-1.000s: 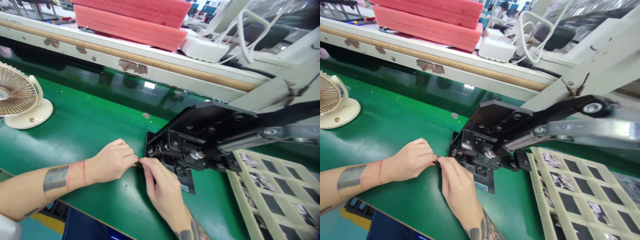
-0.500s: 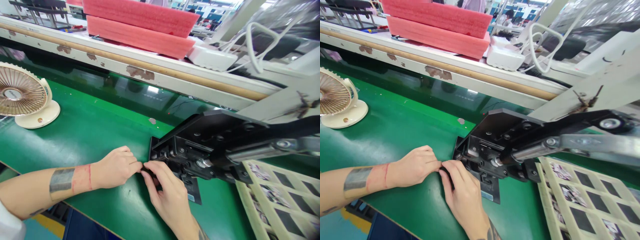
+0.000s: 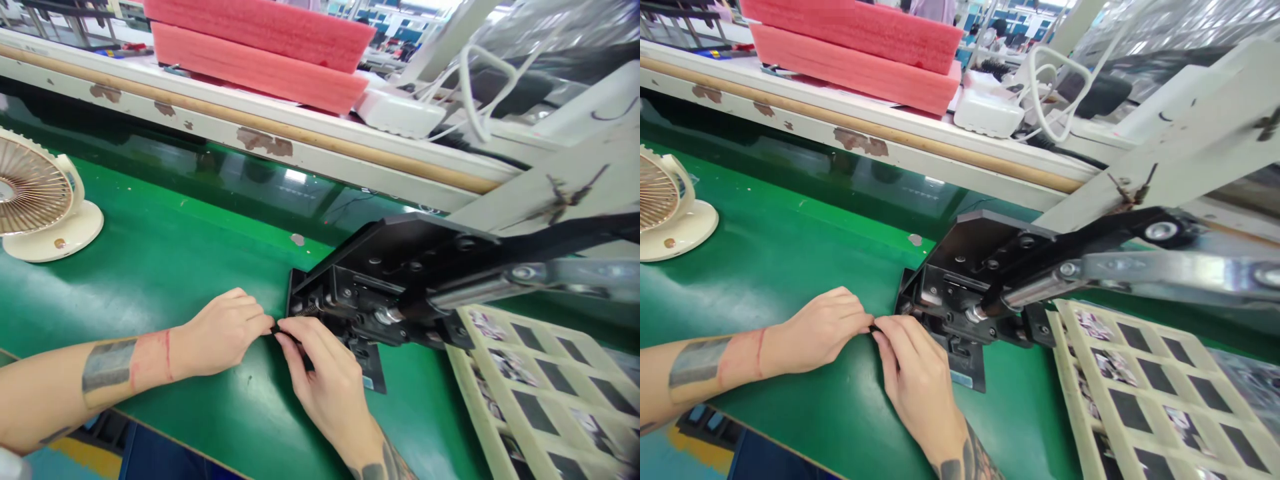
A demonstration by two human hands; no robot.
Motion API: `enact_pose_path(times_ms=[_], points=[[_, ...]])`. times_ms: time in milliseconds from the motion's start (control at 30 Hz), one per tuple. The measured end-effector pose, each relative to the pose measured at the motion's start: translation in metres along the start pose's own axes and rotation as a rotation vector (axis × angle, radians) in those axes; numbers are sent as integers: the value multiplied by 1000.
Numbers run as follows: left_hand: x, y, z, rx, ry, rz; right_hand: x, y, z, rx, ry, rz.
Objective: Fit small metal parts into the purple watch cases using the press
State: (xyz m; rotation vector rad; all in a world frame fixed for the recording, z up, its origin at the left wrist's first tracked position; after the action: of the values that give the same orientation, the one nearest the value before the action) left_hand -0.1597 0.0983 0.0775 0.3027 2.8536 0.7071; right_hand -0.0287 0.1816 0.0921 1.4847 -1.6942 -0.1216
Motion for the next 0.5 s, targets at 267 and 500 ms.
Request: enact_pose_path(times_ms=[267,500], points=[[3,1,5,63,-4,-16,-1,3,1,11,2,-14],[5,3,6,85,11,-35,0,3,-4,-30,-89,-87]])
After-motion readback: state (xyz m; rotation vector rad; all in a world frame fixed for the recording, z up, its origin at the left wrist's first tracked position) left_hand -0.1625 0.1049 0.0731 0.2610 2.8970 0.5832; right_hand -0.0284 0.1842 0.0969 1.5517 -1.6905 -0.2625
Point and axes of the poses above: each hand's wrist, its own y-axis towards the middle knuckle, its own z-axis out of the palm, x = y × z, the point moved 7 cm from there along y, towards the middle knuckle, and after that the axes turned 8 degrees about y, right-handed, at the moved point
